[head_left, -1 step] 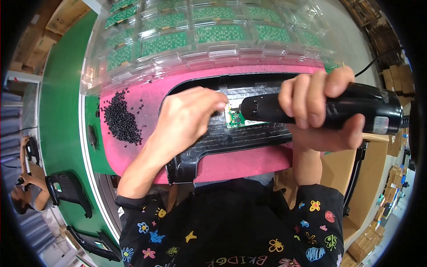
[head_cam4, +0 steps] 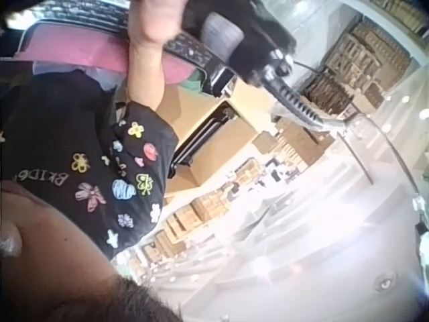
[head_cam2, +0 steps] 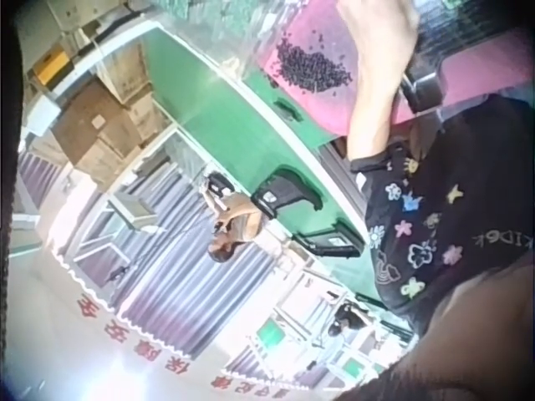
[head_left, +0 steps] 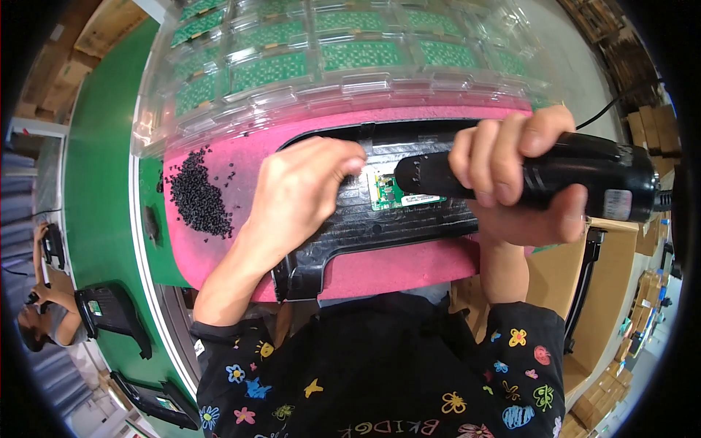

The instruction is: Assembling circuit boards into plastic housings using an electric screwdriver.

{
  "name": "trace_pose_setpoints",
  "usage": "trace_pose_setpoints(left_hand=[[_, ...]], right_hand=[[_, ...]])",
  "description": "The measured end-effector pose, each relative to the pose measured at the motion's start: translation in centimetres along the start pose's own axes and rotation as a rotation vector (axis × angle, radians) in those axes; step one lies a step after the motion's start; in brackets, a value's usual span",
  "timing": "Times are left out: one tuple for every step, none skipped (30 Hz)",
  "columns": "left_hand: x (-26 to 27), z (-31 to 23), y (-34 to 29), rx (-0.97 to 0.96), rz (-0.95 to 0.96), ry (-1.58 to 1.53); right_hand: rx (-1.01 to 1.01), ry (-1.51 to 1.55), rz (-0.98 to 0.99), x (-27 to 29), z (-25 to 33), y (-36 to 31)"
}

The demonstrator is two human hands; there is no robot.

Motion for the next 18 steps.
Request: trace_pose_setpoints(left_hand=[[0.5, 0.5, 0.0, 0.073, -0.028, -0.013], [0.8, 0.8, 0.0, 0.13, -0.034, -0.013], [1.0, 1.1, -0.1, 0.188, -0.04, -0.014], [1.0, 0.7, -0.1, 0.189, -0.045, -0.016], [0.8, 0.4, -0.1, 0.195, -0.042, -0.007], [0.8, 0.1, -0.1, 0.202, -0.04, 0.001], [1.1, -0.1, -0.1, 0.204, -0.046, 0.003], [1.1, 0.0, -0.1, 0.221, 0.001, 0.043], [1.1, 0.1, -0.1, 0.239, 0.049, 0.084], [1.3, 0.1, -0.1, 0.24, 0.043, 0.081], [1.2, 0.2, -0.1, 0.26, 0.078, 0.088], [1.0, 0.4, -0.2, 0.279, 0.112, 0.095], [1.2, 0.4, -0.3, 0.281, 0.104, 0.094], [1.1, 0.5, -0.5, 0.299, 0.131, 0.098], [0.9, 0.7, -0.6, 0.317, 0.158, 0.102], [1.0, 0.7, -0.7, 0.319, 0.147, 0.102], [1.1, 0.6, -0.8, 0.285, 0.119, 0.103], [1.1, 0.6, -0.9, 0.251, 0.091, 0.105]], right_hand=[[-0.008, -0.117, -0.132, -0.4, -0.7, -0.2], [-0.032, -0.142, -0.153, -0.5, -1.3, -0.2], [-0.055, -0.167, -0.173, -0.4, -1.7, -0.3], [-0.077, -0.172, -0.16, -0.5, -1.7, -0.3], [-0.079, -0.173, -0.155, -0.6, -1.6, -0.4], [-0.086, -0.183, -0.159, -0.6, -1.5, -0.5], [-0.092, -0.19, -0.163, -0.7, -1.6, -0.5], [-0.094, -0.188, -0.156, -0.8, -1.7, -0.5], [-0.089, -0.198, -0.155, -0.9, -1.8, -0.5], [-0.086, -0.213, -0.156, -0.9, -1.9, -0.5], [-0.088, -0.216, -0.151, -0.9, -2.1, -0.6], [-0.101, -0.216, -0.143, -0.8, -2.4, -0.6], [-0.114, -0.213, -0.131, -1.0, -2.7, -0.6], [-0.117, -0.214, -0.123, -1.2, -2.8, -0.7], [-0.113, -0.229, -0.121, -1.5, -2.8, -0.7], [-0.109, -0.242, -0.116, -1.8, -2.9, -0.6], [-0.113, -0.242, -0.106, -2.1, -3.1, -0.6], [-0.116, -0.268, -0.109, -2.4, -3.2, -0.5]])
Point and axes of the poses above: each hand's wrist, its own y-axis towards the middle knuckle, its own x-axis out of the back of the hand, z = x × y, the point moved 7 cm from there along y, towards the middle knuckle, and after that the axes turned 6 degrees about -z, right-handed, at the moved point
